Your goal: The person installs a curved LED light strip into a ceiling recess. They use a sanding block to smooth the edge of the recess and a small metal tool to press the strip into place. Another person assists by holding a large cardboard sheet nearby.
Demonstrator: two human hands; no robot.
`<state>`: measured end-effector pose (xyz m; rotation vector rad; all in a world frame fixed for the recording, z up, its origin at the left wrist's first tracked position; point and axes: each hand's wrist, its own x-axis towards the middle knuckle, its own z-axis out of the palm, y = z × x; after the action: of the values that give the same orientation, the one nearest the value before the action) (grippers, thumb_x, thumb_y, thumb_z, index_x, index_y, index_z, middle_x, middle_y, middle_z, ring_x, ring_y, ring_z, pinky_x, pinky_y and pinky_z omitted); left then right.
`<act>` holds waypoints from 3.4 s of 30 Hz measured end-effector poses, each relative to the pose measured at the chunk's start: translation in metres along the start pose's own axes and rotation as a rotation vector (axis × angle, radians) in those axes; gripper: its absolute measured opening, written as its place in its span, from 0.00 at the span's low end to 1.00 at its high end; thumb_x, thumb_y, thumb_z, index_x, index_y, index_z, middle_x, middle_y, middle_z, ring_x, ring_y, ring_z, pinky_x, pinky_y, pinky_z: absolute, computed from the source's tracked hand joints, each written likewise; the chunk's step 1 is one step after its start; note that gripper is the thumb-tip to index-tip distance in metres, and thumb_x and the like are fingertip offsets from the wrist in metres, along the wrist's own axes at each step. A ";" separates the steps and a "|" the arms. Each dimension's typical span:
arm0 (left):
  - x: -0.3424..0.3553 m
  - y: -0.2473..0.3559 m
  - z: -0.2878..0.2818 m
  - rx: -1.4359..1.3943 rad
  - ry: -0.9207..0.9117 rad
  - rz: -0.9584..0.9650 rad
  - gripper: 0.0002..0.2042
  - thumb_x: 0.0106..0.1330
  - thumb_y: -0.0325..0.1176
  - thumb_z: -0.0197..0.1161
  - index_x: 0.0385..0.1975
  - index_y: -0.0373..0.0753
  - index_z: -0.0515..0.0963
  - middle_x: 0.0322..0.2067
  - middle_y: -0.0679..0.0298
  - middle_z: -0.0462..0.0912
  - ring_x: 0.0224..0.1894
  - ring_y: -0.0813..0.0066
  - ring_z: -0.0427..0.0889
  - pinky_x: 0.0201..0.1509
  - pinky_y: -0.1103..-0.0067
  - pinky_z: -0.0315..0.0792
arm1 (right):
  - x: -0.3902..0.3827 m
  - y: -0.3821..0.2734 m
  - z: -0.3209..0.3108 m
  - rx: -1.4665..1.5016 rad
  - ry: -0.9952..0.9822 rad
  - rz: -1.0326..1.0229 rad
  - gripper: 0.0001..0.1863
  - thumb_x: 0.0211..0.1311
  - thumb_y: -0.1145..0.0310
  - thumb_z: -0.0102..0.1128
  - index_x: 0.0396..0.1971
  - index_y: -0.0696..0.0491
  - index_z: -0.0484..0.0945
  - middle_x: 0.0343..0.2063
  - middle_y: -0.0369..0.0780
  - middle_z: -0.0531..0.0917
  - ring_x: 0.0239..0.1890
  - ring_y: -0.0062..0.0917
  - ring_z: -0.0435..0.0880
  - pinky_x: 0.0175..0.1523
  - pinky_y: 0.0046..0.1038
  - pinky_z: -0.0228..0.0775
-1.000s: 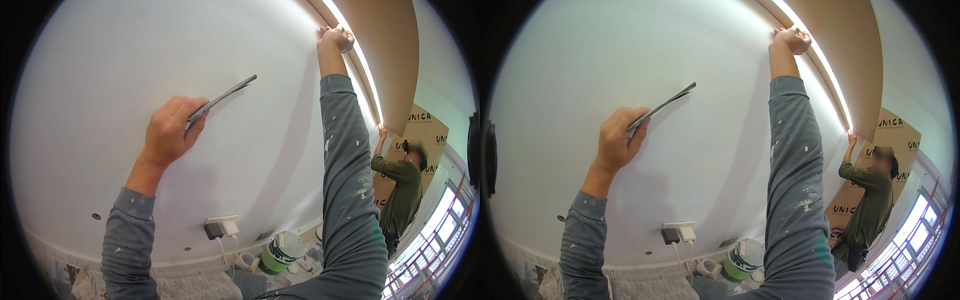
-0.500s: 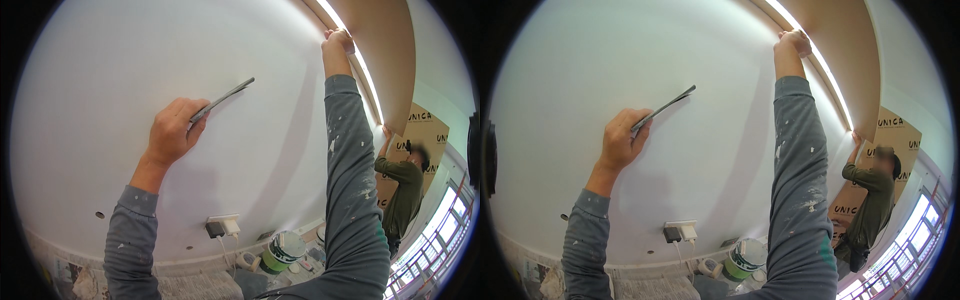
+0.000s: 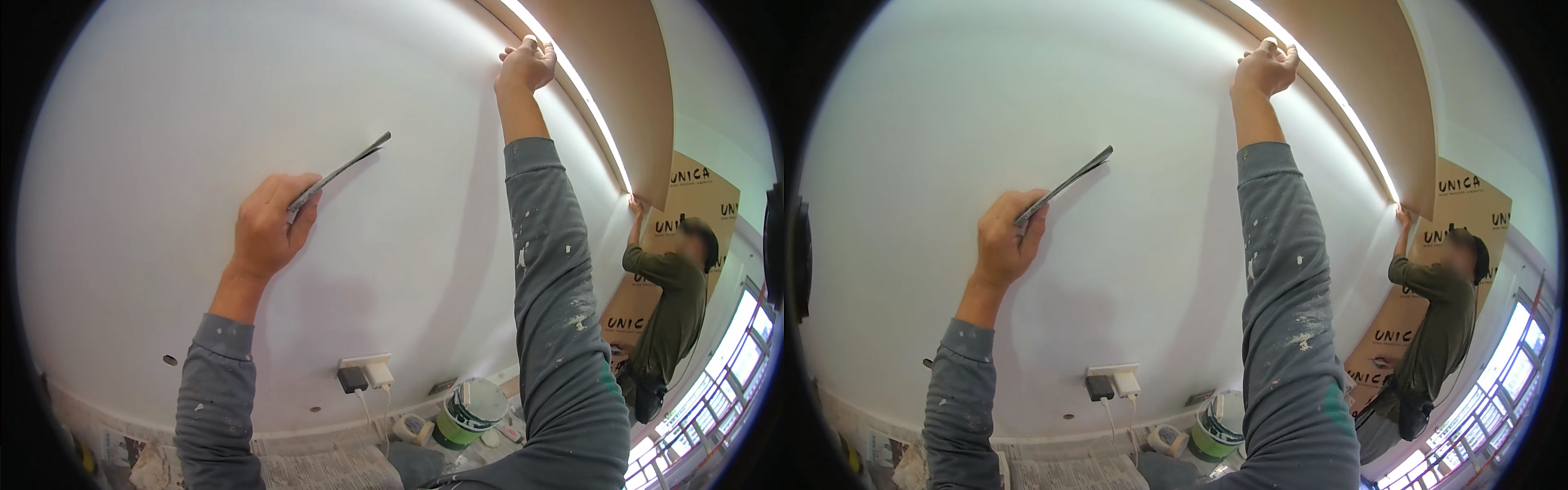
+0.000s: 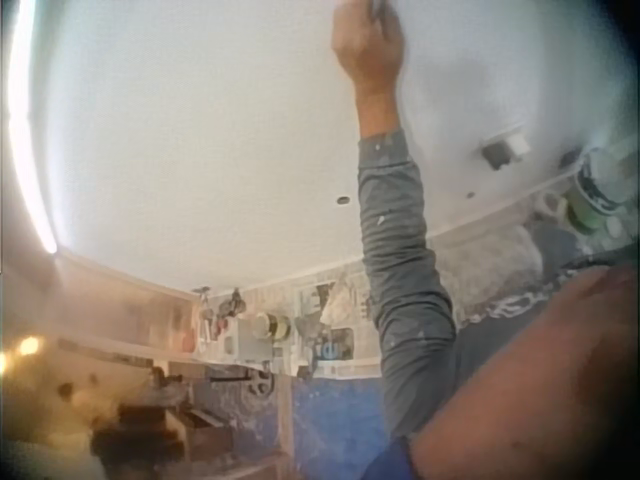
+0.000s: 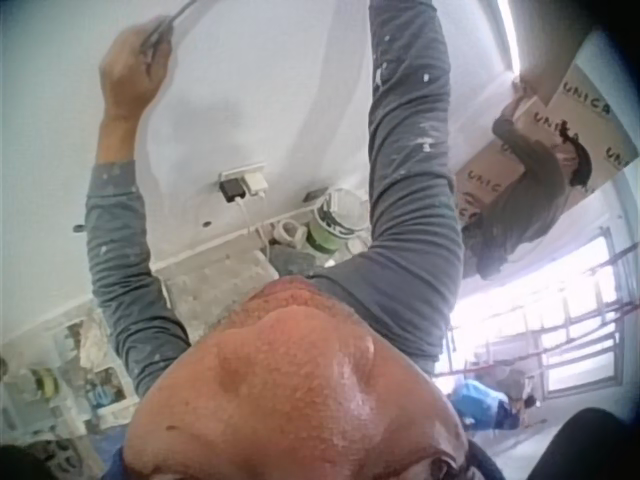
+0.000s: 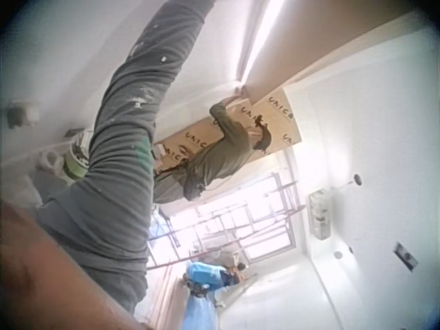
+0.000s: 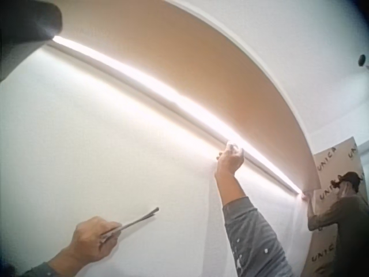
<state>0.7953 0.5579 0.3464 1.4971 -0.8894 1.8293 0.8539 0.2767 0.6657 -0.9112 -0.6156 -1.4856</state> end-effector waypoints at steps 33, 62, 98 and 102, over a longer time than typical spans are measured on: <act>-0.001 -0.002 0.004 0.015 0.037 0.061 0.06 0.67 0.21 0.68 0.42 0.36 0.83 0.29 0.62 0.83 0.27 0.69 0.80 0.32 0.75 0.73 | 0.001 0.022 0.017 -0.335 -0.007 -0.254 0.33 0.75 0.67 0.43 0.76 0.64 0.57 0.66 0.54 0.74 0.66 0.40 0.77 0.71 0.35 0.69; 0.000 -0.001 0.003 0.014 0.024 0.023 0.10 0.63 0.21 0.70 0.43 0.38 0.83 0.29 0.61 0.82 0.28 0.64 0.80 0.32 0.72 0.74 | -0.003 0.017 0.017 -0.348 -0.012 -0.301 0.32 0.75 0.63 0.47 0.73 0.66 0.62 0.53 0.49 0.83 0.61 0.41 0.79 0.70 0.40 0.67; 0.001 0.001 0.002 0.016 0.036 0.052 0.05 0.69 0.22 0.67 0.42 0.37 0.83 0.26 0.63 0.79 0.25 0.70 0.75 0.29 0.76 0.70 | -0.008 -0.011 0.020 0.186 -0.024 0.108 0.07 0.73 0.70 0.60 0.36 0.58 0.79 0.18 0.34 0.76 0.14 0.14 0.69 0.16 0.19 0.55; 0.001 0.002 0.003 0.008 0.045 0.055 0.05 0.69 0.23 0.67 0.42 0.37 0.83 0.27 0.63 0.80 0.25 0.70 0.77 0.29 0.76 0.71 | -0.006 -0.010 0.016 0.161 -0.078 0.041 0.06 0.70 0.71 0.61 0.34 0.58 0.79 0.23 0.36 0.79 0.15 0.16 0.72 0.18 0.20 0.63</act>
<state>0.7953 0.5548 0.3480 1.4440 -0.9104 1.9004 0.8473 0.2946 0.6712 -0.8546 -0.7579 -1.3480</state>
